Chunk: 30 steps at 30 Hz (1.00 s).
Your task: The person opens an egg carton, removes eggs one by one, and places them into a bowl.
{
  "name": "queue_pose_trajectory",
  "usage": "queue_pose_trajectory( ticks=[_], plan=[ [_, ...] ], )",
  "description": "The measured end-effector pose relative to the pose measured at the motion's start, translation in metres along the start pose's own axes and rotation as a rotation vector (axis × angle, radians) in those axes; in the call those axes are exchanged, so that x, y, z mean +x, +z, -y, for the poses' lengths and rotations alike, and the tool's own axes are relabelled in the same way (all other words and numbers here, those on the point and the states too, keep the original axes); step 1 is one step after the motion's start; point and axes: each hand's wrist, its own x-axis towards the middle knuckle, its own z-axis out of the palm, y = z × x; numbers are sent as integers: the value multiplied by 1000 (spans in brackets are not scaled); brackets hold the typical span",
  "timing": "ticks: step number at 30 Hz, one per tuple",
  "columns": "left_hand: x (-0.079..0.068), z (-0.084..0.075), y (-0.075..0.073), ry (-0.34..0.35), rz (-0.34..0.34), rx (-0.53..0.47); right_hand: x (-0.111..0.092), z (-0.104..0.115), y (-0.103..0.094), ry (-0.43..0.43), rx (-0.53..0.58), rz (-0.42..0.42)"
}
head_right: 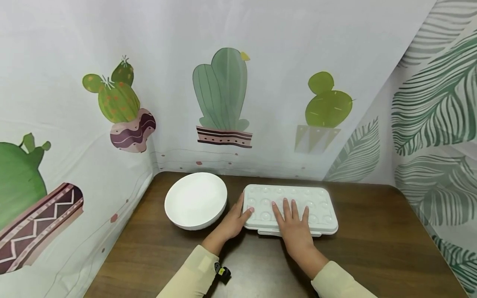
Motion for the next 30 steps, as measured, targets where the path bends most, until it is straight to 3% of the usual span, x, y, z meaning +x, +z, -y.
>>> queue_pose_trajectory(
  ticks=[12, 20, 30],
  plan=[
    [1, -1, 2, 4, 19, -7, -12, -20, 8, 13, 17, -36],
    [0, -1, -1, 6, 13, -11, -12, -30, 2, 30, -11, -56],
    [0, 1, -1, 7, 7, -10, -13, -34, 5, -21, -37, -61]
  ],
)
